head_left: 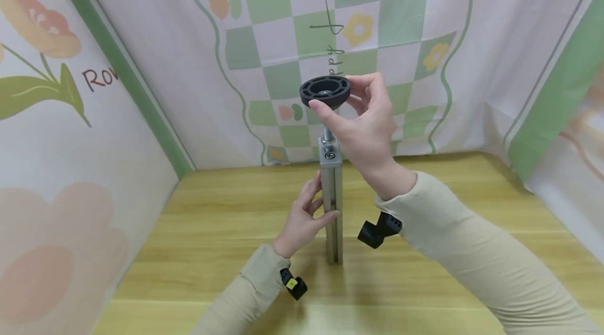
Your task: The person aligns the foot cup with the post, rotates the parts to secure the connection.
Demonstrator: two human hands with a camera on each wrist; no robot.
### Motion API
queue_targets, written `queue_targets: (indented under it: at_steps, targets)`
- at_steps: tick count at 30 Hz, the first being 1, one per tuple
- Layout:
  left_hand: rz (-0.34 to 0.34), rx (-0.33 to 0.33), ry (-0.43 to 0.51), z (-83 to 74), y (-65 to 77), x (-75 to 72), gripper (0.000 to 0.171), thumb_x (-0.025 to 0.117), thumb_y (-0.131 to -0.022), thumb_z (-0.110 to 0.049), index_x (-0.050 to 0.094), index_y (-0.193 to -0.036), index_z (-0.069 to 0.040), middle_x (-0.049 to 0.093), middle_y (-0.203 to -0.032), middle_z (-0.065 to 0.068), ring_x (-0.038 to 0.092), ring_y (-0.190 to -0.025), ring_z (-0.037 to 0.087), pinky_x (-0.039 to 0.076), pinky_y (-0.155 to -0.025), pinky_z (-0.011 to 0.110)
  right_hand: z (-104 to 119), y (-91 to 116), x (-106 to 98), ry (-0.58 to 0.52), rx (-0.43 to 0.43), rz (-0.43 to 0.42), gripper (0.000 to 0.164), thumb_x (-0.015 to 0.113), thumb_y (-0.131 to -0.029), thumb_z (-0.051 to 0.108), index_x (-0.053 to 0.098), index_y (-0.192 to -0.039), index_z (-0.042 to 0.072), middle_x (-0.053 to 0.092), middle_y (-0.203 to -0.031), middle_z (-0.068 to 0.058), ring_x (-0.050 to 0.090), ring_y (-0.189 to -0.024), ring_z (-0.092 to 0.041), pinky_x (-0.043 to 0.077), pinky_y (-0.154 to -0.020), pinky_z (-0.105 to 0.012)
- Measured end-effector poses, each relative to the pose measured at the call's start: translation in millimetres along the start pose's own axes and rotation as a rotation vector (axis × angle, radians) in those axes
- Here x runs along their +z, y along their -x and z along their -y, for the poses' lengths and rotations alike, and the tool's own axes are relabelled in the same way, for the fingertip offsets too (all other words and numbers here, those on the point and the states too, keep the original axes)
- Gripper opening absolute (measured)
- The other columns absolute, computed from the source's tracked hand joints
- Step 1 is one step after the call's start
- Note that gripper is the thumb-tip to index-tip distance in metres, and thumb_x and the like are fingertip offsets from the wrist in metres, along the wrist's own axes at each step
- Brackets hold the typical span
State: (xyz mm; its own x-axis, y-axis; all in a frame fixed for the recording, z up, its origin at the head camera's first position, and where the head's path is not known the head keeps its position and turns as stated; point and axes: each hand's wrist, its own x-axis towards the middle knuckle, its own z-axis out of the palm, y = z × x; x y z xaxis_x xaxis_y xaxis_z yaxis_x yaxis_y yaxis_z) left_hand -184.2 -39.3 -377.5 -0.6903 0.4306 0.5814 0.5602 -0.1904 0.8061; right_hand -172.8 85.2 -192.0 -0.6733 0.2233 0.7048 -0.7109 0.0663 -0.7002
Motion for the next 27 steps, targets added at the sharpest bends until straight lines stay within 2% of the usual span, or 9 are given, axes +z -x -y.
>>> queue_targets:
  at_steps: [2,5,7,10,13,17,20,22,27]
  targets:
    - [0.000,0.001,0.005,-0.4,-0.1,0.0,0.084,0.063,-0.085,0.008,0.012,-0.150,-0.009,0.032,-0.140,0.024,0.038,-0.129,0.016,0.044,-0.103,0.034,-0.3,0.2,1.2,0.023,-0.014,-0.016,0.047,0.080,-0.071,0.002,0.049,-0.106,0.003,0.059,-0.104,0.002,0.061,-0.096,-0.014,0.048,-0.097,-0.027]
    - [-0.001,0.003,0.016,0.1,-0.1,-0.1,0.085,0.064,-0.086,0.005,0.013,-0.151,-0.014,0.032,-0.140,0.024,0.037,-0.131,0.028,0.044,-0.103,0.041,-1.6,-0.3,0.7,0.022,-0.034,-0.011,0.046,0.080,-0.071,0.000,0.049,-0.104,0.004,0.059,-0.102,0.003,0.060,-0.095,-0.015,0.048,-0.096,-0.028]
    - [-0.002,0.005,0.020,0.9,-0.1,-0.1,0.088,0.064,-0.085,0.006,0.014,-0.152,-0.023,0.031,-0.140,0.025,0.035,-0.130,0.037,0.044,-0.103,0.040,-4.0,-1.9,-1.4,-0.015,-0.049,0.016,0.048,0.083,-0.071,0.012,0.048,-0.103,0.008,0.059,-0.101,0.004,0.059,-0.095,-0.015,0.047,-0.097,-0.028]
    - [-0.003,-0.001,0.020,1.6,-0.1,0.1,0.089,0.063,-0.084,0.009,0.013,-0.152,-0.020,0.031,-0.140,0.025,0.033,-0.128,0.044,0.044,-0.103,0.036,-8.5,-6.7,-5.8,-0.160,-0.013,0.108,0.060,0.085,-0.068,0.036,0.045,-0.106,0.012,0.057,-0.101,0.000,0.058,-0.095,-0.015,0.046,-0.094,-0.025]
    - [-0.002,-0.008,0.012,0.9,-0.1,0.1,0.092,0.062,-0.083,0.012,0.013,-0.152,-0.023,0.031,-0.140,0.023,0.033,-0.129,0.043,0.045,-0.102,0.029,-14.2,-13.8,-10.6,-0.378,0.087,0.265,0.067,0.077,-0.070,0.054,0.045,-0.113,0.013,0.055,-0.108,-0.006,0.057,-0.098,-0.014,0.046,-0.093,-0.023]
    - [-0.005,-0.019,0.002,-0.6,0.0,0.2,0.094,0.062,-0.084,0.011,0.016,-0.150,-0.039,0.031,-0.141,0.021,0.034,-0.130,0.037,0.044,-0.103,0.032,-23.3,-22.9,-16.8,-0.647,0.244,0.546,0.046,0.060,-0.089,0.047,0.051,-0.117,0.012,0.061,-0.111,-0.004,0.060,-0.100,-0.014,0.047,-0.094,-0.030]
    - [-0.005,-0.026,-0.004,-1.5,0.2,0.5,0.094,0.063,-0.085,0.010,0.018,-0.147,-0.044,0.031,-0.142,0.020,0.035,-0.132,0.033,0.044,-0.103,0.038,-29.8,-26.7,-20.7,-0.786,0.318,0.711,0.040,0.052,-0.094,0.042,0.054,-0.119,0.011,0.066,-0.110,-0.003,0.061,-0.100,-0.016,0.047,-0.095,-0.035]
    - [-0.001,-0.028,-0.004,-1.9,0.3,0.6,0.094,0.063,-0.085,0.010,0.018,-0.148,-0.044,0.031,-0.142,0.019,0.035,-0.132,0.032,0.043,-0.104,0.042,-33.5,-28.0,-22.6,-0.861,0.341,0.776,0.041,0.049,-0.096,0.039,0.053,-0.123,0.008,0.065,-0.113,-0.006,0.061,-0.103,-0.018,0.046,-0.098,-0.037]
    - [0.001,-0.014,0.004,-2.0,0.0,0.6,0.095,0.062,-0.085,0.011,0.019,-0.146,-0.047,0.031,-0.142,0.021,0.034,-0.132,0.036,0.042,-0.103,0.049,-38.3,-28.8,-23.5,-0.983,0.373,0.821,0.043,0.048,-0.094,0.031,0.048,-0.129,0.004,0.060,-0.123,-0.012,0.057,-0.109,-0.022,0.041,-0.102,-0.040]
